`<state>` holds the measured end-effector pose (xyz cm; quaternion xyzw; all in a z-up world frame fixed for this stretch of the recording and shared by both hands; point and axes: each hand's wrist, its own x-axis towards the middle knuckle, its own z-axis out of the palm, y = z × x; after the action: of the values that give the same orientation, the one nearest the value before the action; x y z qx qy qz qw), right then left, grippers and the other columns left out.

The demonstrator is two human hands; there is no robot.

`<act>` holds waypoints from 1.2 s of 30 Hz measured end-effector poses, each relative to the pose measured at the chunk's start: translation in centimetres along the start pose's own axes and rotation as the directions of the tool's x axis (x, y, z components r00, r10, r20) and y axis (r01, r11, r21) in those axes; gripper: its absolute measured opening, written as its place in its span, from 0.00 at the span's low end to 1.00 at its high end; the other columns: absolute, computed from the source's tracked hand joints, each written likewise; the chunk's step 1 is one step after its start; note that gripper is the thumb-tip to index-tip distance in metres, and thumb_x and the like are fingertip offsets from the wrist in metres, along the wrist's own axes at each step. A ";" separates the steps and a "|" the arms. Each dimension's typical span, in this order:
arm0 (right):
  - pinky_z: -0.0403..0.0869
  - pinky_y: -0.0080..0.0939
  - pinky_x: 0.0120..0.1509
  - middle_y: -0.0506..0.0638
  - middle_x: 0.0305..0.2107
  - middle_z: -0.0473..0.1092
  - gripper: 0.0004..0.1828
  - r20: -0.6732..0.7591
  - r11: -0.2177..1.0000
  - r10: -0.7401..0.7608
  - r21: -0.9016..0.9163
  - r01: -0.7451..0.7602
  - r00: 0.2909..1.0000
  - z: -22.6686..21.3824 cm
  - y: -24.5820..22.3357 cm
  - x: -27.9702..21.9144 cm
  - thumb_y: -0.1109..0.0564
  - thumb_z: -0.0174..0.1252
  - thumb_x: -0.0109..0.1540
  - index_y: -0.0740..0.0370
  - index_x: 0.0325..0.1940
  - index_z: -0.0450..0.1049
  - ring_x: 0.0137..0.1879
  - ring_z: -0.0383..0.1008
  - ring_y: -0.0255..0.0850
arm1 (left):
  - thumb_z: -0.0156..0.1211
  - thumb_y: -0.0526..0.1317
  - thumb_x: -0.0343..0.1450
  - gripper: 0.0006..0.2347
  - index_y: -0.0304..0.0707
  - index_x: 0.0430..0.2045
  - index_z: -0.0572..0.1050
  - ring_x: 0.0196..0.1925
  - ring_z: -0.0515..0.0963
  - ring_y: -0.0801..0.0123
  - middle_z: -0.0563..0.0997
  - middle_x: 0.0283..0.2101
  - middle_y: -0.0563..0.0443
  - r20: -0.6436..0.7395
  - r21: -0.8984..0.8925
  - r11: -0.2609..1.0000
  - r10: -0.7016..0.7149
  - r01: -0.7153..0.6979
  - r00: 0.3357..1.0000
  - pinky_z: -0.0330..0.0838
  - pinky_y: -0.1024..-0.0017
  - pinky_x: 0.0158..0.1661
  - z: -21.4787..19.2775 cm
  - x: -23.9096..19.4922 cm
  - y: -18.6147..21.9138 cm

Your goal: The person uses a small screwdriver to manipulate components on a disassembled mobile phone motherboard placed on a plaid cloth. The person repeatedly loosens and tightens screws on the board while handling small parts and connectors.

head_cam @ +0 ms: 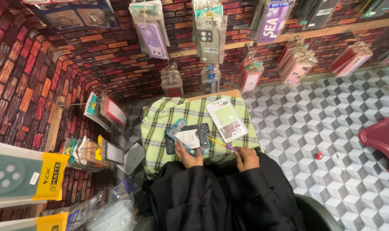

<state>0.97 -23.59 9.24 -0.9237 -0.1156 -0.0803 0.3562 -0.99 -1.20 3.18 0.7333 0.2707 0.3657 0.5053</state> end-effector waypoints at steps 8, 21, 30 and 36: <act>0.77 0.49 0.47 0.54 0.39 0.79 0.17 0.298 0.998 0.019 0.057 -0.038 0.954 -0.4 -1.1 -0.3 0.51 0.57 0.64 0.47 0.57 0.79 0.43 0.81 0.52 | 0.73 0.29 0.56 0.51 0.43 0.74 0.44 0.78 0.43 0.37 0.41 0.77 0.29 0.249 0.247 0.969 -0.048 -0.015 0.967 0.57 0.53 0.67 -1.1 -0.4 2.4; 0.77 0.51 0.49 0.53 0.36 0.80 0.18 0.320 0.968 0.250 -0.104 -0.228 0.914 -1.1 -2.5 -0.5 0.46 0.56 0.61 0.40 0.54 0.81 0.44 0.81 0.51 | 0.69 0.51 0.65 0.46 0.34 0.72 0.43 0.80 0.37 0.47 0.41 0.78 0.40 0.385 0.711 0.697 -0.275 -0.093 0.881 0.29 0.42 0.72 -0.5 -0.2 1.8; 0.77 0.53 0.48 0.54 0.32 0.80 0.15 0.209 0.935 0.311 -0.245 -0.258 0.927 -0.8 -2.4 -0.7 0.43 0.59 0.59 0.38 0.48 0.83 0.42 0.81 0.53 | 0.64 0.55 0.67 0.43 0.31 0.71 0.46 0.79 0.38 0.45 0.42 0.77 0.37 0.416 0.751 0.632 -0.232 -0.189 0.879 0.31 0.40 0.70 -0.4 -0.6 1.0; 0.77 0.57 0.45 0.55 0.32 0.79 0.17 0.207 0.962 0.174 -0.244 -0.121 0.963 0.2 -3.6 -1.0 0.44 0.55 0.63 0.36 0.54 0.80 0.39 0.80 0.57 | 0.63 0.57 0.67 0.43 0.28 0.71 0.49 0.79 0.41 0.43 0.45 0.77 0.35 0.401 0.730 0.640 -0.117 -0.240 0.909 0.39 0.43 0.71 -0.2 -0.9 0.4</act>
<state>-0.90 -21.06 11.16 -0.9678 -0.0759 0.0395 0.2367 -1.63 -1.89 3.34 0.9460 0.2607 0.0707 0.1794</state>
